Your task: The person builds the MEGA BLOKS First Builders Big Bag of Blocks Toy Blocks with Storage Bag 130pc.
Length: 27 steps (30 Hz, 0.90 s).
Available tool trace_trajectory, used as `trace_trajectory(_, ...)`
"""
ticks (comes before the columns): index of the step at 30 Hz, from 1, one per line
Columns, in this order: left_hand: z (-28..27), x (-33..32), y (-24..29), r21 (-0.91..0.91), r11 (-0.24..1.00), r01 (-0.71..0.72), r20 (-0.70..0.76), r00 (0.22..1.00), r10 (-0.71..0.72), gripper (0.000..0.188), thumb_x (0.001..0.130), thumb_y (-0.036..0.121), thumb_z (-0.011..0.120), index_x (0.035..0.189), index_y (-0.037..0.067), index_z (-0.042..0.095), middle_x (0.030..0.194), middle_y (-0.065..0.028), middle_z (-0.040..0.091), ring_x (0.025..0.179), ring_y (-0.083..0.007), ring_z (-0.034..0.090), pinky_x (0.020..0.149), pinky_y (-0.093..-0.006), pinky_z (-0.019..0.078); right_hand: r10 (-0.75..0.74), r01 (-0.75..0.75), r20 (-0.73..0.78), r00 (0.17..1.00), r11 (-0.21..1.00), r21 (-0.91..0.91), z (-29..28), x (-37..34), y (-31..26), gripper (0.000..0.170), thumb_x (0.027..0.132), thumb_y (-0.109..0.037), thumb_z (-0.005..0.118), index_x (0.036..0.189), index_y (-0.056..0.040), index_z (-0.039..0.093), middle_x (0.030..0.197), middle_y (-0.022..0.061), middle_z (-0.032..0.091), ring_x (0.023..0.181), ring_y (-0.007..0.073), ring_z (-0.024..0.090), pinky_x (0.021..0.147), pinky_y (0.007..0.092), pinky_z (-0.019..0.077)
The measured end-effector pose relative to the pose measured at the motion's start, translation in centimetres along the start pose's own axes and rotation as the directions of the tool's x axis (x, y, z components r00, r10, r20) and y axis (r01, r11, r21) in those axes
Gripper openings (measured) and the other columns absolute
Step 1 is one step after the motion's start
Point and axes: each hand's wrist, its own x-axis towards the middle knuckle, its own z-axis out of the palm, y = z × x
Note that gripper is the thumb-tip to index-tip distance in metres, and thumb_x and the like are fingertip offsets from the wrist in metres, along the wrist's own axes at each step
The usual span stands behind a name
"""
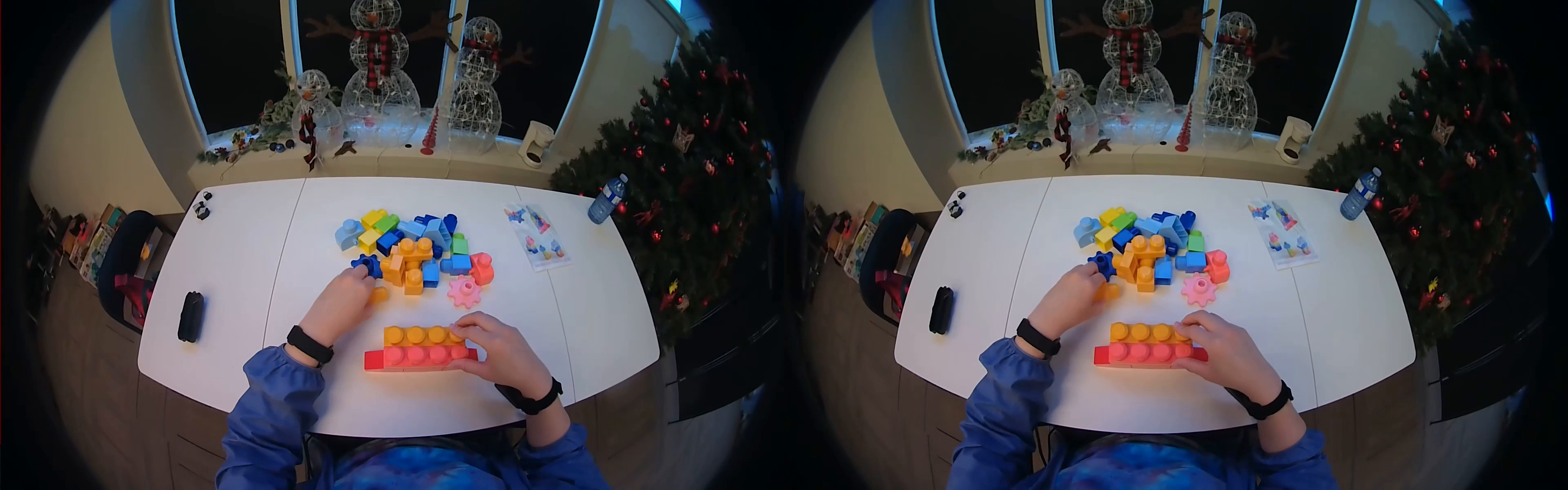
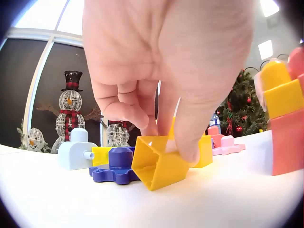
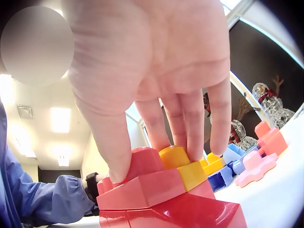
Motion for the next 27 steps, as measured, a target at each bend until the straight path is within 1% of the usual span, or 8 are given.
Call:
trace_trajectory(3,-2.3,-1.4,1.2,-0.289,0.955,0.064,-0.077,0.993,-0.090,0.032,0.081,0.006,0.079,0.109,-0.001,0.066,0.099,-0.0145,0.065,0.089,-0.0271,0.069,0.081,-0.0351,0.0582,0.001,-0.001,0.002,1.000,1.000,0.006,0.0,0.0,0.0,0.050,0.080,-0.025,0.087,0.123,-0.0072,0.071,0.120,0.0061,0.065,0.104,0.0268,0.069,0.085,0.0369,0.0585)
trace_trajectory(6,-4.6,-3.5,3.3,-0.625,0.776,0.088,-0.103,0.975,-0.194,0.030,0.086,0.006,0.078,0.112,-0.001,0.065,0.101,-0.0127,0.066,0.090,-0.0216,0.070,0.082,-0.0314,0.0575,-0.001,0.001,-0.003,1.000,1.000,0.009,0.1,0.0,0.2,0.050,0.080,-0.025,0.088,0.123,-0.0072,0.070,0.120,0.0062,0.065,0.104,0.0269,0.069,0.085,0.0369,0.0585)
trace_trajectory(9,-4.1,-5.1,4.2,-0.717,0.697,-0.021,-0.133,0.985,-0.107,0.033,0.088,0.007,0.078,0.118,-0.001,0.065,0.104,-0.0116,0.067,0.092,-0.0193,0.069,0.084,-0.0307,0.0569,-0.008,0.008,-0.004,1.000,1.000,0.007,0.0,0.0,0.2,0.050,0.079,-0.024,0.088,0.122,-0.0071,0.070,0.120,0.0061,0.065,0.103,0.0268,0.069,0.085,0.0369,0.0585)
trace_trajectory(10,-4.0,-5.4,4.4,-0.699,0.715,-0.022,-0.117,0.990,-0.085,0.038,0.088,0.009,0.078,0.122,0.000,0.065,0.107,-0.0128,0.069,0.094,-0.0224,0.069,0.086,-0.0317,0.0570,-0.010,0.010,-0.003,1.000,1.000,0.006,0.0,0.0,0.1,0.050,0.079,-0.024,0.088,0.122,-0.0070,0.070,0.120,0.0061,0.065,0.103,0.0268,0.069,0.085,0.0369,0.0585)
trace_trajectory(16,-2.7,-6.0,4.1,-0.625,0.780,-0.020,-0.082,0.996,-0.040,0.038,0.089,0.014,0.079,0.123,0.003,0.066,0.117,-0.0130,0.071,0.097,-0.0280,0.069,0.086,-0.0344,0.0571,-0.010,0.011,-0.009,1.000,1.000,0.005,0.1,0.0,0.0,0.049,0.079,-0.024,0.088,0.122,-0.0068,0.071,0.119,0.0061,0.065,0.104,0.0264,0.069,0.085,0.0367,0.0586)
trace_trajectory(22,-2.9,-6.0,4.3,-0.624,0.781,-0.011,-0.057,0.998,-0.032,0.041,0.090,0.016,0.079,0.126,0.003,0.066,0.121,-0.0126,0.071,0.099,-0.0288,0.069,0.086,-0.0351,0.0567,-0.010,0.010,-0.016,1.000,1.000,0.009,0.1,0.0,0.0,0.048,0.079,-0.024,0.088,0.120,-0.0067,0.071,0.120,0.0059,0.066,0.104,0.0261,0.069,0.085,0.0365,0.0586)
trace_trajectory(25,-2.8,-6.2,4.2,-0.577,0.816,-0.021,-0.076,0.997,-0.028,0.054,0.087,0.021,0.084,0.135,0.005,0.063,0.128,-0.0135,0.069,0.108,-0.0301,0.068,0.092,-0.0359,0.0554,-0.004,0.004,-0.007,1.000,1.000,0.008,0.0,0.0,0.0,0.049,0.079,-0.025,0.088,0.121,-0.0069,0.071,0.120,0.0061,0.066,0.104,0.0261,0.069,0.085,0.0364,0.0586)
trace_trajectory(27,-3.5,-6.5,5.3,-0.653,0.756,-0.029,-0.098,0.994,-0.047,0.065,0.084,0.023,0.087,0.140,0.007,0.060,0.132,-0.0142,0.067,0.114,-0.0317,0.066,0.097,-0.0380,0.0539,-0.002,0.002,-0.002,1.000,1.000,-0.007,0.0,0.0,-0.1,0.049,0.080,-0.025,0.088,0.121,-0.0068,0.071,0.120,0.0059,0.066,0.104,0.0263,0.069,0.084,0.0365,0.0585)
